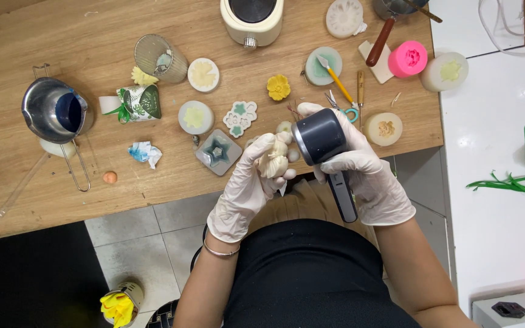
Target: The person, wearing gloves, uses a heat gun to melt and smooth the surface of decorative shaped candles, holding each candle in one hand while directing hot air at it. They also dip a spoon into a pot of melted wax and place a finished candle onto a shelf with other completed candles.
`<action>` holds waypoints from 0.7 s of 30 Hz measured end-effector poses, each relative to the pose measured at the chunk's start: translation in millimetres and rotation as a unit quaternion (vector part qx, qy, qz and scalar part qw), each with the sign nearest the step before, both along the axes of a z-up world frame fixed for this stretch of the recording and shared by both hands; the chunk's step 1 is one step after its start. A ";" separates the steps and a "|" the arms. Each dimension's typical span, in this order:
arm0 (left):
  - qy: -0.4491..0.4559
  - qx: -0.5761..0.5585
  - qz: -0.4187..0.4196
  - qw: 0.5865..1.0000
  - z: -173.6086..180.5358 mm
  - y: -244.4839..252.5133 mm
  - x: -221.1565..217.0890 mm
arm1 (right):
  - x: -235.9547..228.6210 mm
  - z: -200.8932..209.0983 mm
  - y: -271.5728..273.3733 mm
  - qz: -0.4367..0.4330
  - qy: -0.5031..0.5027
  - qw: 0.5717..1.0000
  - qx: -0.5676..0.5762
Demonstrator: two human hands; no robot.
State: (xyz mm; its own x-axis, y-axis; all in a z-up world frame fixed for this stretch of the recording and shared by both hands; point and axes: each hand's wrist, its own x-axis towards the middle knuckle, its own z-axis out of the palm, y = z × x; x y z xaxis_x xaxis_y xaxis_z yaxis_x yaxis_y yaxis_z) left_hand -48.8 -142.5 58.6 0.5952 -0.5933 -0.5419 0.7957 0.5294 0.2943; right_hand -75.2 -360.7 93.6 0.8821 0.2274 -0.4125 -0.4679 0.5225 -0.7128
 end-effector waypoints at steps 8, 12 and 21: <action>0.031 -0.035 0.005 0.999 -6.2 1.5 5.7 | 2.8 5.4 5.0 -0.007 0.009 1.000 -0.012; 0.030 -0.036 0.008 0.999 -6.7 2.4 7.5 | 3.8 6.7 6.3 -0.006 0.006 1.000 -0.021; 0.046 -0.069 0.013 0.997 -12.8 6.5 10.5 | 8.5 7.6 9.8 -0.001 0.001 0.999 -0.038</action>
